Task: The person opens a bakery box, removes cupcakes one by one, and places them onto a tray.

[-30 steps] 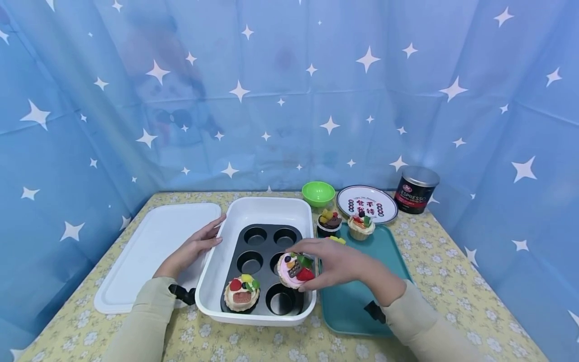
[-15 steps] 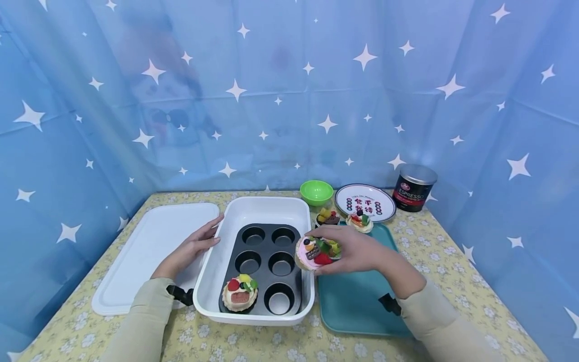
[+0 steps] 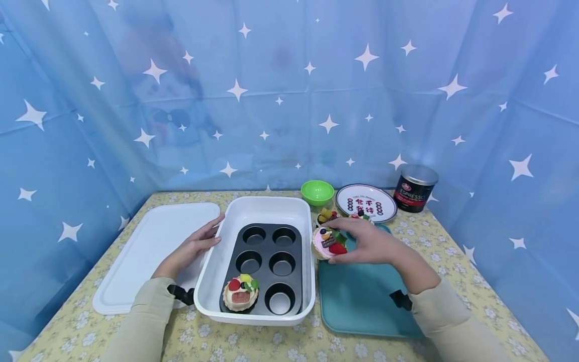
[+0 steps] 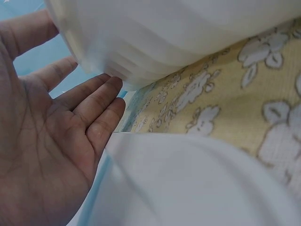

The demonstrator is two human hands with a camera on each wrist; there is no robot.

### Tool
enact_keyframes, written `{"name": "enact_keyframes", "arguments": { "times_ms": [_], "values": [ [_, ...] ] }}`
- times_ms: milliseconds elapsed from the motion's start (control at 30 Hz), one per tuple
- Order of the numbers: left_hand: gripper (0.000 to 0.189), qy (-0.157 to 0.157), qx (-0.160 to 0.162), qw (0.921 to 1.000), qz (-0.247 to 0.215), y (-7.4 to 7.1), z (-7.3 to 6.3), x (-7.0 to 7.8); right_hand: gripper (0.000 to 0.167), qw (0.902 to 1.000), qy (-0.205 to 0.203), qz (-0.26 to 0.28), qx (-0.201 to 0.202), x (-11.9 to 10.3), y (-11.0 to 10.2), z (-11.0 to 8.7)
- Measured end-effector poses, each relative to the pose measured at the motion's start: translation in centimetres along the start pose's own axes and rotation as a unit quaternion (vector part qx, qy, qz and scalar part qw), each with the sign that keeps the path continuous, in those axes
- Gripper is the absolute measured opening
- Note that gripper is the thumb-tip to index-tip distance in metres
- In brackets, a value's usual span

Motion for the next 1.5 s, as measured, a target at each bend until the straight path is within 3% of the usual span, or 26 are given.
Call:
{"name": "enact_keyframes", "arguments": {
  "times_ms": [300, 567, 1067, 1500],
  "values": [
    [0.071, 0.001, -0.001, 1.0, -0.002, 0.1, 0.1, 0.0, 0.072, 0.9999, 0.012, 0.0, 0.007, 1.1, -0.6, -0.4],
    [0.071, 0.006, -0.004, 1.0, 0.006, 0.2, 0.2, 0.0, 0.071, 0.9998, -0.004, -0.004, 0.017, 1.8, -1.2, -1.0],
    [0.072, -0.004, 0.002, 1.0, 0.003, 0.1, 0.0, 0.0, 0.079, 0.996, 0.063, -0.028, 0.057, 5.1, -3.6, -2.7],
    [0.072, 0.002, 0.0, 1.0, -0.001, 0.0, 0.0, 0.1, 0.081, 0.9933, 0.1, -0.047, 0.034, 8.1, -4.1, -3.4]
  ]
}}
Point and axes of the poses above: each hand's wrist, its own z-axis towards the middle knuckle, its own y-axis out of the palm, x = y × z, the point moved 6 cm from there along z, towards the middle knuckle, and after that the axes turned 4 degrees about x, right-handed, at the moved point
